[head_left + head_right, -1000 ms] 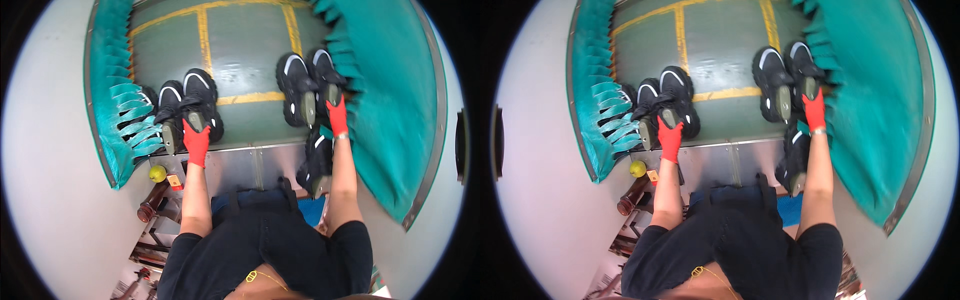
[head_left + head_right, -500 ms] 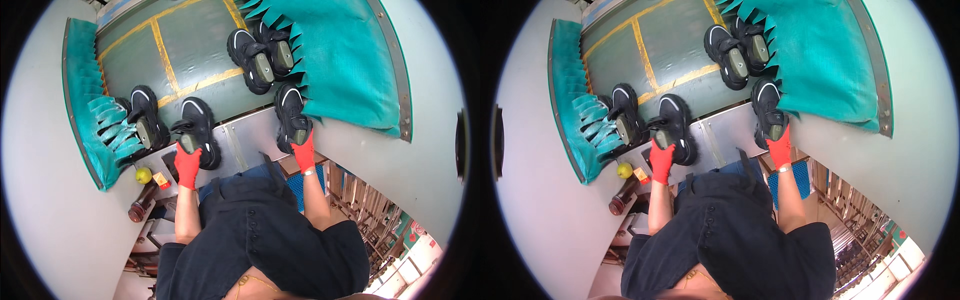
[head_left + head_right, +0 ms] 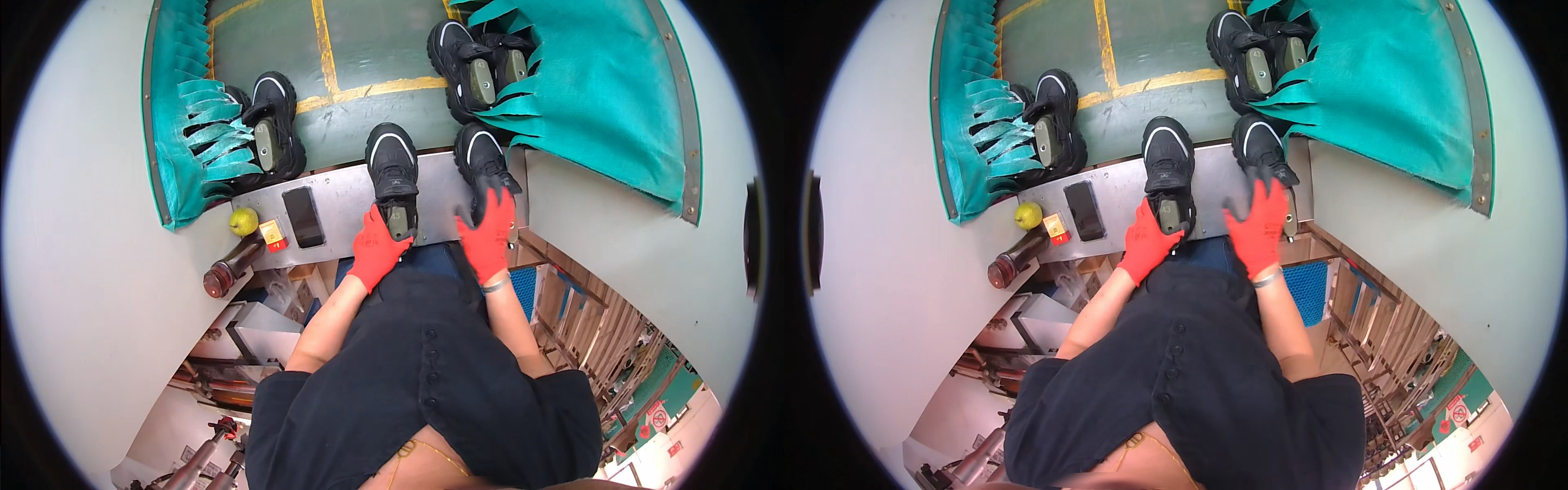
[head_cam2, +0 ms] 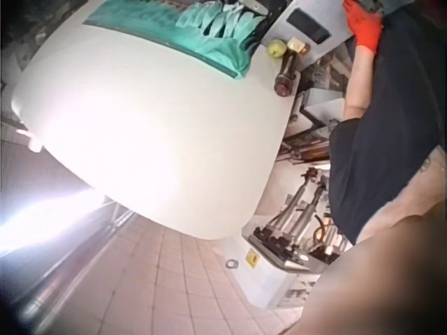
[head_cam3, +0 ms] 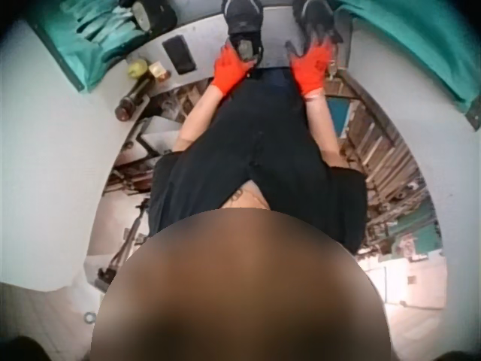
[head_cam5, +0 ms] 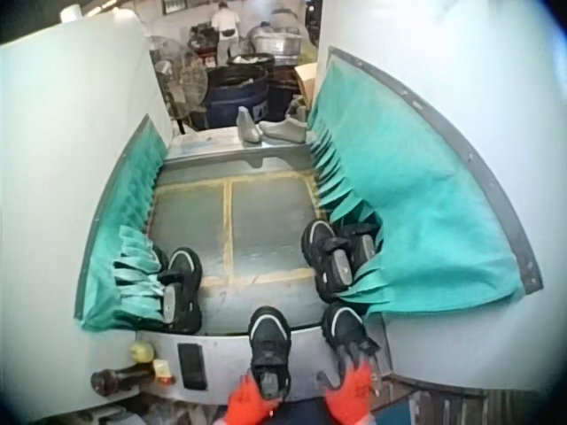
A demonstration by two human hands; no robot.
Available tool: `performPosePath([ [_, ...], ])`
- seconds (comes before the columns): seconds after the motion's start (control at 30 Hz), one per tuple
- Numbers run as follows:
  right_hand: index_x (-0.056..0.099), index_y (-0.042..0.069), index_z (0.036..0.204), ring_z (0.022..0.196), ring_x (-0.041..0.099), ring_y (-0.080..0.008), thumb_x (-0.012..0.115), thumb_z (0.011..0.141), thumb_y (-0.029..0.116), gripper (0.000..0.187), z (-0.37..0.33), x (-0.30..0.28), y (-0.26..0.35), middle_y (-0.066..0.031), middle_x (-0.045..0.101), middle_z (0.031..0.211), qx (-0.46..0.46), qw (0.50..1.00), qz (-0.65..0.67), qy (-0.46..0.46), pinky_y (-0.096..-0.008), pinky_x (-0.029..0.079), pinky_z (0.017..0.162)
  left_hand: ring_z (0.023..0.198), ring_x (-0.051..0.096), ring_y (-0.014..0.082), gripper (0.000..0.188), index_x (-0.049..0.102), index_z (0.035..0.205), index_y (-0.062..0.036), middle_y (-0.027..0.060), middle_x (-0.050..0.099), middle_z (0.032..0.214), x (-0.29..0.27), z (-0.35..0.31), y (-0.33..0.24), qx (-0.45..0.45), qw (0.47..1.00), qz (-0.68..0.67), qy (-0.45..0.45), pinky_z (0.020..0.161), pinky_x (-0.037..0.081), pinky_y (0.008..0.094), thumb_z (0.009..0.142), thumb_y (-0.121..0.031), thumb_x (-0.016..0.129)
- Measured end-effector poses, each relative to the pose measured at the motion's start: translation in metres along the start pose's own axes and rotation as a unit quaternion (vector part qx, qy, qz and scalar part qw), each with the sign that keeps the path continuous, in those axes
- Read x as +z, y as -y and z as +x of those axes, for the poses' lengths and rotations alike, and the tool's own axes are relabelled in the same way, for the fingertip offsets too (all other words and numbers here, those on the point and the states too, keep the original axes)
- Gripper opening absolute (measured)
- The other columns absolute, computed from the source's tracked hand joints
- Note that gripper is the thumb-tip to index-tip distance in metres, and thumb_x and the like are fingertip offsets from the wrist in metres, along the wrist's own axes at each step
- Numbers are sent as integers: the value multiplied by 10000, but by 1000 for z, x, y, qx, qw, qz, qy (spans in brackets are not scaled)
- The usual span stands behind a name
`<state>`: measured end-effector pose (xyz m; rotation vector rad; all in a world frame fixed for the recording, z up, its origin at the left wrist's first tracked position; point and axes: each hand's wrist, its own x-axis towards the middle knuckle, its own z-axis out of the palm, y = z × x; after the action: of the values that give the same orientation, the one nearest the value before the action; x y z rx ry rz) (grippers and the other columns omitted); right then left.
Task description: The person repeatedly picks up black sneakers from a table, places them into a machine, and removes them after processing. The person handles multiple shoes one at a time in a repetitive cycle.
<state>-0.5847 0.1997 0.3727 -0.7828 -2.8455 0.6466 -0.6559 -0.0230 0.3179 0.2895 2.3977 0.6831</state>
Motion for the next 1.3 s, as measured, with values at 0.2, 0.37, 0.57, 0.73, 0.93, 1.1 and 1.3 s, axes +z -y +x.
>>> performPosePath([
  [0.2, 513, 65, 1474, 1396, 463, -438, 803, 818, 211, 732, 33, 77, 67, -244, 475, 1526, -71, 967, 164, 180, -505, 405, 1154, 1264, 624, 406, 925, 374, 1563, -46, 206, 542, 1486, -14, 4, 24, 47, 989, -137, 22, 1003, 546, 460, 808, -300, 844],
  [0.37, 543, 97, 1450, 1330, 539, -420, 745, 846, 143, 639, 51, 117, 49, -218, 543, 1471, -88, 976, 118, 159, -480, 456, 1117, 1325, 544, 427, 863, 394, 1540, -55, 211, 485, 1484, -26, -12, 10, 43, 980, -186, -54, 1046, 507, 467, 821, -272, 821],
  [0.57, 546, 120, 1464, 1384, 492, -406, 705, 868, 143, 618, 33, 92, 43, -215, 496, 1522, -180, 959, 56, 211, -469, 441, 1137, 1262, 545, 427, 667, 546, 1374, -39, 227, 527, 1365, -19, 14, 18, 113, 989, -91, -18, 1009, 507, 479, 820, -301, 810],
  [0.73, 432, 126, 1574, 1470, 378, -470, 719, 908, 264, 738, -18, 70, 38, -296, 365, 1600, -40, 949, 205, 234, -485, 374, 1201, 1279, 571, 395, 720, 520, 1475, -75, 203, 574, 1351, 1, 7, 28, 82, 969, -234, 2, 1069, 490, 452, 849, -269, 819],
  [0.93, 184, 11, 1636, 1491, 314, -531, 836, 826, 412, 1114, -51, 100, 18, -351, 204, 1652, -26, 956, 145, 255, -511, 338, 1223, 1393, 536, 252, 699, 445, 1534, 5, 142, 503, 1535, 36, -23, 52, 62, 818, -572, 18, 1124, 473, 366, 894, -52, 721],
  [1.1, 192, 29, 1630, 1413, 425, -530, 828, 822, 329, 1071, -49, 102, 32, -349, 284, 1616, -17, 957, 124, 262, -506, 420, 1153, 1369, 558, 251, 613, 418, 1565, -21, 137, 502, 1537, 51, -69, 54, -12, 730, -677, -97, 1052, 500, 308, 981, 23, 601],
  [1.3, 280, 124, 1629, 1266, 591, -477, 780, 814, 235, 963, -17, 69, -8, -278, 581, 1415, -69, 932, 258, 245, -513, 492, 1041, 1342, 580, 263, 606, 393, 1579, 8, 173, 504, 1530, 93, -154, 40, -25, 666, -710, -227, 1048, 502, 318, 1016, -18, 613],
])
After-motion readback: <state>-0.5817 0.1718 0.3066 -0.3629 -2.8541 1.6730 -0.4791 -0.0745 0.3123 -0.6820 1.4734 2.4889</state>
